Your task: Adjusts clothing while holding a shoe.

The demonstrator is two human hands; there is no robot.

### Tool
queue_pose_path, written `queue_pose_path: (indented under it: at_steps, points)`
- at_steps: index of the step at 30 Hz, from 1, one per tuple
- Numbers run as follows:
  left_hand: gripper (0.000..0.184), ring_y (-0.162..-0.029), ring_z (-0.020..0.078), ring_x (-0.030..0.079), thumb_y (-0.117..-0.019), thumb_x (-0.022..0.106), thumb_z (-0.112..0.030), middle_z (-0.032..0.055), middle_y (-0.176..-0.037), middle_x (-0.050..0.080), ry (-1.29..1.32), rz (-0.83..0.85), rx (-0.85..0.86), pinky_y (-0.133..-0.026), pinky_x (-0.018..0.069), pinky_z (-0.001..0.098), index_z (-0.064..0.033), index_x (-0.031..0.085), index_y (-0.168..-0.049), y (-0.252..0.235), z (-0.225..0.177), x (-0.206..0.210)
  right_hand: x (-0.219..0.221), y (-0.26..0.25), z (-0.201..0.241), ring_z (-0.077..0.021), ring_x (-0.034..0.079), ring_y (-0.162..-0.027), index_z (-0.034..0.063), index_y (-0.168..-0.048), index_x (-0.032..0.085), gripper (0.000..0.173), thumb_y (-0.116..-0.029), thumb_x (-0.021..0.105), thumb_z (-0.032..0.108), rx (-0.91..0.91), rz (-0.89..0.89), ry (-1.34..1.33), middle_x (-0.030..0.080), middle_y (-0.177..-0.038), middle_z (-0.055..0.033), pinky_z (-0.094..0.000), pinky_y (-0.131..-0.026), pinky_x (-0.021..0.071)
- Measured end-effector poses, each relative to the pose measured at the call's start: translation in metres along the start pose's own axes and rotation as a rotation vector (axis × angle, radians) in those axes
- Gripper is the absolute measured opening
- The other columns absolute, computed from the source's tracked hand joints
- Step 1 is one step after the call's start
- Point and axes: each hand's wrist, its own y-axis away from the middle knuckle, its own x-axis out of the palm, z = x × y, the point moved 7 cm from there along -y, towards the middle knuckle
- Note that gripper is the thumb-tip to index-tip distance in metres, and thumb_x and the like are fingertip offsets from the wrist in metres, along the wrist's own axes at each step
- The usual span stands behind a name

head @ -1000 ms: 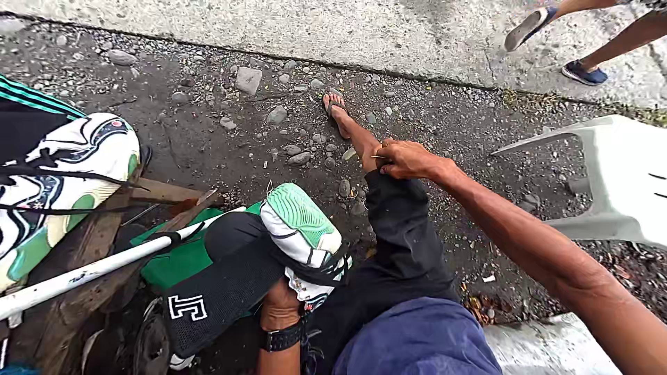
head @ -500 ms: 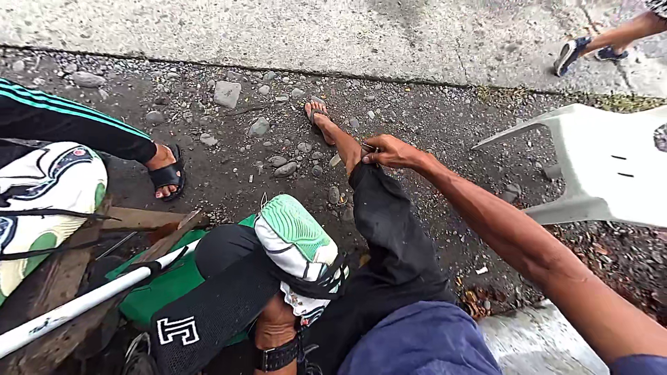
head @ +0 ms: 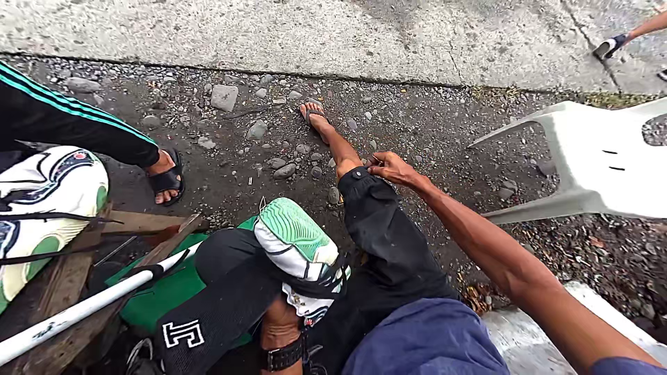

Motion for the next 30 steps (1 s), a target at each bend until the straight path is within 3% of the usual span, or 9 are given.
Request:
queue_pose_path:
  at_steps: [4, 8, 11, 14, 16, 19, 21, 25, 30]
  points:
    - [0.027, -0.098, 0.0033, 0.073, -0.0853, 0.075, -0.044, -0.0033, -0.101, 0.079, 0.021, 0.026, 0.017, -0.087, 0.0588, 0.0215, -0.0251, 0.079, -0.104, -0.002, -0.001, -0.003, -0.001, -0.024, 0.014, -0.0256, 0.068, -0.076, 0.0089, -0.099, 0.073, 0.018, -0.0949, 0.063, 0.023, -0.107, -0.109, 0.076, 0.071, -0.083, -0.0097, -0.0548, -0.072, 0.0542]
    - [0.028, -0.097, 0.0032, 0.073, -0.0841, 0.076, -0.045, -0.0038, -0.100, 0.079, 0.026, 0.029, -0.001, -0.086, 0.0588, 0.0211, -0.0255, 0.079, -0.104, -0.003, -0.006, 0.001, 0.004, -0.026, -0.013, -0.0228, 0.070, -0.088, 0.0039, -0.104, 0.074, 0.018, -0.0972, 0.063, 0.016, -0.028, -0.196, -0.090, 0.073, -0.093, -0.0116, -0.0498, -0.085, 0.0551]
    - [0.027, -0.099, 0.0038, 0.073, -0.0860, 0.074, -0.044, -0.0034, -0.102, 0.079, 0.064, 0.048, 0.001, -0.087, 0.0588, 0.0217, -0.0247, 0.078, -0.105, -0.003, -0.006, -0.002, -0.004, -0.023, 0.001, -0.0217, 0.069, -0.079, 0.0057, -0.100, 0.073, 0.013, -0.0961, 0.064, 0.014, -0.070, -0.228, -0.065, 0.072, -0.089, -0.0099, -0.0488, -0.075, 0.0559]
    - [0.023, -0.098, 0.0037, 0.073, -0.0894, 0.072, -0.040, -0.0038, -0.103, 0.079, 0.118, 0.081, -0.011, -0.088, 0.0584, 0.0212, -0.0251, 0.079, -0.106, -0.004, -0.002, 0.001, -0.006, -0.006, 0.045, -0.0234, 0.068, -0.086, 0.0091, -0.107, 0.073, 0.015, -0.0952, 0.065, 0.015, -0.184, -0.102, 0.074, 0.070, -0.104, -0.0104, -0.0494, -0.075, 0.0565]
    - [0.022, -0.095, 0.0050, 0.074, -0.0866, 0.075, -0.037, -0.0023, -0.099, 0.079, 0.153, 0.054, -0.031, -0.085, 0.0592, 0.0216, -0.0234, 0.080, -0.103, -0.005, 0.000, 0.003, 0.003, -0.005, 0.059, -0.0265, 0.068, -0.096, 0.0185, -0.120, 0.073, 0.030, -0.0949, 0.064, 0.033, -0.231, 0.019, 0.312, 0.067, -0.116, -0.0094, -0.0540, -0.078, 0.0565]
    - [0.022, -0.098, 0.0042, 0.073, -0.0883, 0.073, -0.038, -0.0034, -0.102, 0.079, 0.151, 0.076, -0.020, -0.088, 0.0584, 0.0213, -0.0244, 0.080, -0.105, -0.007, 0.001, 0.004, 0.000, -0.015, 0.061, -0.0334, 0.068, -0.092, 0.0222, -0.130, 0.070, 0.039, -0.0938, 0.064, 0.035, -0.186, 0.157, 0.536, 0.064, -0.123, -0.0138, -0.0600, -0.070, 0.0536]
    - [0.022, -0.098, 0.0041, 0.073, -0.0884, 0.072, -0.038, -0.0036, -0.102, 0.079, 0.141, 0.056, 0.005, -0.088, 0.0585, 0.0214, -0.0244, 0.080, -0.105, -0.006, 0.001, 0.003, 0.000, -0.017, 0.067, -0.0353, 0.068, -0.091, 0.0201, -0.127, 0.071, 0.036, -0.0930, 0.067, 0.032, -0.155, 0.226, 0.620, 0.063, -0.122, -0.0153, -0.0604, -0.069, 0.0529]
    - [0.021, -0.098, 0.0040, 0.073, -0.0889, 0.072, -0.036, -0.0031, -0.102, 0.079, 0.144, 0.062, 0.000, -0.087, 0.0585, 0.0213, -0.0238, 0.080, -0.104, -0.003, 0.000, 0.004, 0.006, -0.026, 0.071, -0.0356, 0.067, -0.096, 0.0122, -0.107, 0.071, 0.021, -0.0952, 0.063, 0.028, -0.120, 0.278, 0.666, 0.067, -0.108, -0.0140, -0.0610, -0.073, 0.0517]
    - [0.019, -0.097, 0.0041, 0.073, -0.0879, 0.074, -0.033, -0.0030, -0.100, 0.079, 0.130, 0.047, -0.031, -0.087, 0.0584, 0.0210, -0.0233, 0.079, -0.102, -0.005, 0.004, 0.002, 0.004, -0.063, 0.067, -0.0400, 0.069, -0.093, 0.0100, -0.099, 0.070, 0.024, -0.0953, 0.058, 0.030, -0.038, 0.209, 0.658, 0.070, -0.095, -0.0166, -0.0649, -0.072, 0.0502]
